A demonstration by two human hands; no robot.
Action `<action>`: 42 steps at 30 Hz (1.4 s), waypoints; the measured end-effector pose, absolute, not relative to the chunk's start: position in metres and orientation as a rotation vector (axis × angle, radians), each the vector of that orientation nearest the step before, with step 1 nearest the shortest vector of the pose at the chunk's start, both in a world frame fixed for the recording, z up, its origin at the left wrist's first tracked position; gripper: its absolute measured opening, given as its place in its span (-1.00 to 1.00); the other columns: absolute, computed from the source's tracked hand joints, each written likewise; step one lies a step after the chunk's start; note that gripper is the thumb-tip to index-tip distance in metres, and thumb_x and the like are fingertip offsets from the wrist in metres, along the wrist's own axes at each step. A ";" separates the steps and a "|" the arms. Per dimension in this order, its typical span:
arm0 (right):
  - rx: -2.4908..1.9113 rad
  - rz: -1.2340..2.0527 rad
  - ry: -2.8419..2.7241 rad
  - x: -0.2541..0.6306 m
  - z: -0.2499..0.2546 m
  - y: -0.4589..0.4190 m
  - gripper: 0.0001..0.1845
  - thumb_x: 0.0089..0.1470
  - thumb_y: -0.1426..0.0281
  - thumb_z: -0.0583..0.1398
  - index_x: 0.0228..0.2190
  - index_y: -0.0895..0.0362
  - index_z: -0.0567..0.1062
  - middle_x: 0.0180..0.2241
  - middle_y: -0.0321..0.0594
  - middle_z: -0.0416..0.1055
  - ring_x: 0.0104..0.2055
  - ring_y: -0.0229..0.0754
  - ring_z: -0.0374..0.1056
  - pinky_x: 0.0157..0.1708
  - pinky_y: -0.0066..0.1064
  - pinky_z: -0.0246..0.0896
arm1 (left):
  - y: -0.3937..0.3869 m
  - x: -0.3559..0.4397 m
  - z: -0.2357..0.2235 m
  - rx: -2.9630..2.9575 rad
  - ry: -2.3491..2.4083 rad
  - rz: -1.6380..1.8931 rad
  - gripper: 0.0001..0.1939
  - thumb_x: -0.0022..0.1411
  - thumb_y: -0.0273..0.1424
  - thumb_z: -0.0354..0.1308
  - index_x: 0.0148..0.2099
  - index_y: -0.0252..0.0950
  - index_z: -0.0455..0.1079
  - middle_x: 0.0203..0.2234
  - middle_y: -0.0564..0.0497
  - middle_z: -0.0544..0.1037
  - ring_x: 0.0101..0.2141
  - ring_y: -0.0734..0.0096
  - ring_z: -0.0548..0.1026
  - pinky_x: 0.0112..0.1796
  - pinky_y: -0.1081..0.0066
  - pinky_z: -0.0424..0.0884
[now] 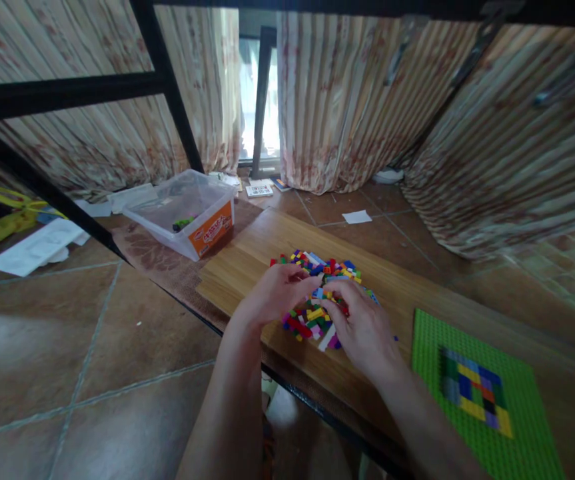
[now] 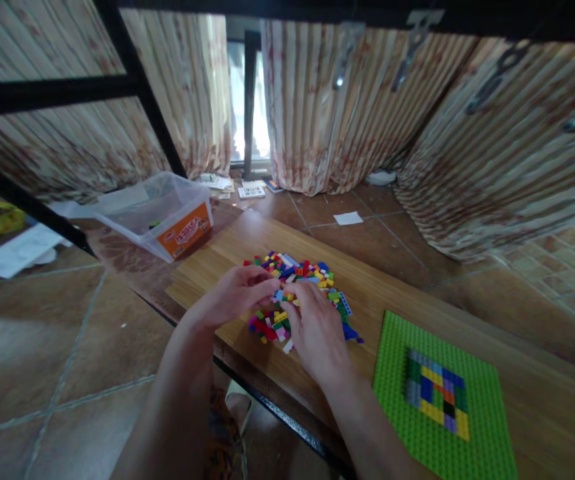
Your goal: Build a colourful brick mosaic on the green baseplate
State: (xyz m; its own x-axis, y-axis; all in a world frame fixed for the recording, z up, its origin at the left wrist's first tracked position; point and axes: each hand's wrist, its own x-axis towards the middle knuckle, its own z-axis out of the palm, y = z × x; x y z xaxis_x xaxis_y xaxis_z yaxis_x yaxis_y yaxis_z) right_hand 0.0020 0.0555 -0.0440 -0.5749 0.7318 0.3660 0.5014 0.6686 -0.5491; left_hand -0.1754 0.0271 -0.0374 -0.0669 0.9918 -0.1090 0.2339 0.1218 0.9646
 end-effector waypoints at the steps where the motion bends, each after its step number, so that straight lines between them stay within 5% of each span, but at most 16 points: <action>1: -0.961 0.527 -2.259 0.005 -0.043 0.053 -0.88 0.21 0.41 0.13 -0.21 0.07 0.46 -0.19 -0.17 0.48 -0.14 -0.10 0.41 -0.15 -0.29 0.28 | 0.027 -0.172 -0.037 1.267 1.366 1.049 -0.74 0.18 -0.23 0.19 -0.32 -0.36 0.48 -0.53 0.06 0.47 -0.50 0.48 0.37 -0.47 0.49 0.24; 12: -0.986 1.201 -1.444 0.024 -0.067 0.044 -0.72 -0.01 0.29 0.35 -0.20 0.03 0.55 -0.30 -0.28 0.52 -0.28 -0.23 0.42 -0.26 -0.35 0.37 | 0.033 -0.144 -0.035 1.346 1.084 1.105 -0.89 0.13 -0.47 0.22 -0.25 -0.37 0.44 -0.43 0.05 0.49 -0.41 0.50 0.40 -0.36 0.50 0.29; 17: -1.000 1.174 -1.384 0.028 -0.066 0.041 -0.75 -0.04 0.31 0.36 -0.25 0.04 0.59 -0.46 -0.35 0.46 -0.43 -0.31 0.34 -0.42 -0.45 0.31 | 0.036 -0.134 -0.037 1.292 1.000 1.092 -0.84 0.14 -0.47 0.24 -0.19 -0.37 0.42 -0.37 0.02 0.50 -0.35 0.46 0.44 -0.29 0.47 0.32; 42: -0.987 1.118 -1.241 0.046 -0.064 0.040 -0.92 0.05 0.34 0.31 -0.36 0.00 0.65 -0.50 -0.32 0.55 -0.47 -0.26 0.45 -0.41 -0.40 0.41 | 0.041 -0.099 -0.032 1.109 1.097 1.112 -0.83 0.06 -0.39 0.28 -0.27 -0.34 0.45 -0.47 0.04 0.52 -0.43 0.41 0.49 -0.30 0.40 0.42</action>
